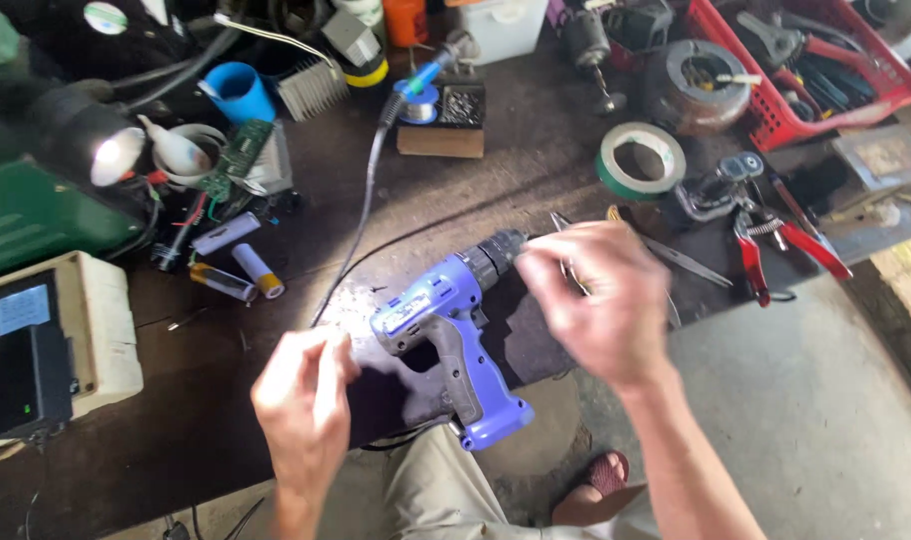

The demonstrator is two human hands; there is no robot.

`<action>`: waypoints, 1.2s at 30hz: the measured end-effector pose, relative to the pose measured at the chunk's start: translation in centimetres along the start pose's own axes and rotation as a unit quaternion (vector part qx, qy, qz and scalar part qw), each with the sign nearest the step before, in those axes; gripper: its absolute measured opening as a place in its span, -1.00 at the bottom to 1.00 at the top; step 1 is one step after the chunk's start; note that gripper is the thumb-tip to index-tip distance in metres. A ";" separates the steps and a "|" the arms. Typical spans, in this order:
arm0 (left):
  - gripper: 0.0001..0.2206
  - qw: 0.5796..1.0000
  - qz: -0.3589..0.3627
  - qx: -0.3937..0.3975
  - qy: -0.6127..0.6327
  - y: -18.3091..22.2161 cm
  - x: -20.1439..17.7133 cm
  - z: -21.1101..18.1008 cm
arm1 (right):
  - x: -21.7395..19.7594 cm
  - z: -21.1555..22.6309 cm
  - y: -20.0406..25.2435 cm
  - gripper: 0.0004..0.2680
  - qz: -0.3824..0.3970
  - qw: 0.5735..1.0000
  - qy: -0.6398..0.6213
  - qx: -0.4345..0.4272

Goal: Disassembling a cordless power drill by removing the battery and unscrewing the casing with an electric screwdriver.

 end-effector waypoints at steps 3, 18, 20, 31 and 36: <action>-0.79 0.980 -0.033 -0.143 0.136 5.0 0.1 -0.1 | 6.2 3.3 -2.3 -0.96 0.105 0.983 -0.108 -0.104; -0.87 0.800 -0.001 -0.360 0.481 16.4 4.8 2.8 | 25.6 1.3 0.9 -0.96 0.469 0.880 0.025 0.062; -0.87 0.835 0.024 -0.294 0.465 15.7 4.8 2.1 | 26.7 1.6 0.8 -0.84 0.453 0.886 0.071 -0.075; -0.90 0.908 0.018 -0.220 0.355 11.6 5.8 -2.8 | 21.8 0.2 -1.7 -0.88 0.402 0.916 -0.013 0.004; -0.83 0.952 -0.049 -0.118 0.280 11.2 5.3 -4.3 | 21.8 0.0 -1.7 -0.74 0.417 0.905 -0.084 0.023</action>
Point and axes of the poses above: each hand's wrist, its own y-axis away from the middle knuckle, its own x-axis out of the palm, z = x × y, the point moved 6 cm from there along -y, towards the middle knuckle, and after that the axes turned 8 degrees about -x, right-handed, at the moved point
